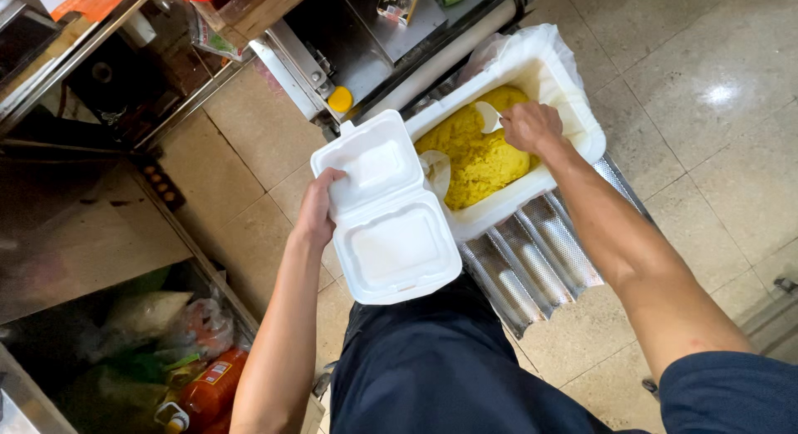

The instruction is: The person prepares a meal in a foam container by scooping yellow rice from a bin, adding slices of meat using tongs and scissors, placing sliced cucumbers and pickled vegetables, drizzling sauce from a bottle and a ladle, and finally placing the container into a small plastic bag.

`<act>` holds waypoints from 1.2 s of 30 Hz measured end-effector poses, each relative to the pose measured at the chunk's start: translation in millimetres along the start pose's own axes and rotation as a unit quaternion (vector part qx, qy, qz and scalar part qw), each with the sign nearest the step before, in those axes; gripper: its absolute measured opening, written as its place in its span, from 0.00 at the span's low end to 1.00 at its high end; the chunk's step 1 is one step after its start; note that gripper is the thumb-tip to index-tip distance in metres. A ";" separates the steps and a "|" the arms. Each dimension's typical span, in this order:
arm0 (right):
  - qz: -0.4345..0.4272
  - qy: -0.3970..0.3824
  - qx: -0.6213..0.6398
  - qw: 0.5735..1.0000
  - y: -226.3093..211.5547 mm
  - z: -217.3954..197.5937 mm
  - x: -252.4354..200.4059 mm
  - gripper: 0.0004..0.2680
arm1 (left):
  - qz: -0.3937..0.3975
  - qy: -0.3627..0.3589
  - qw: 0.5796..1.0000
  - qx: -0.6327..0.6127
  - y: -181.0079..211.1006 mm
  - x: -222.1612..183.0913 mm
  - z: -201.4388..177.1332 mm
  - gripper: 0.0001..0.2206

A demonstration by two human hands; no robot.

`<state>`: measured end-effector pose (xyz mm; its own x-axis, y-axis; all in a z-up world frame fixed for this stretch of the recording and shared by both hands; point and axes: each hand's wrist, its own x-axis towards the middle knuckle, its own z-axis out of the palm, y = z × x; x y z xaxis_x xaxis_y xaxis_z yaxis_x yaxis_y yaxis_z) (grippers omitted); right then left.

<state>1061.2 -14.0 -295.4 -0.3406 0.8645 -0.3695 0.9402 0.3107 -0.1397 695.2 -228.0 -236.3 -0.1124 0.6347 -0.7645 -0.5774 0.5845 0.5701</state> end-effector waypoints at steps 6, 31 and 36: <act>-0.051 -0.008 0.057 0.997 14.3 34.2 22.8 0.09 | -0.007 0.020 1.000 -0.004 -5.4 -5.3 -10.1 0.21; -0.089 -0.008 0.040 0.995 -8.3 22.1 17.4 0.10 | -0.021 -0.114 0.981 -0.155 -54.0 65.2 34.1 0.27; -0.112 -0.050 0.050 0.991 -1.1 31.1 63.6 0.10 | -0.005 -0.119 0.976 -0.183 -44.5 84.9 40.8 0.26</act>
<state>1038.3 28.3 -347.4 -0.5451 0.7329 -0.4070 0.8368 0.4462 -0.3173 744.3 -179.5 -314.4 0.0602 0.7546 -0.6534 -0.8324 0.3992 0.3843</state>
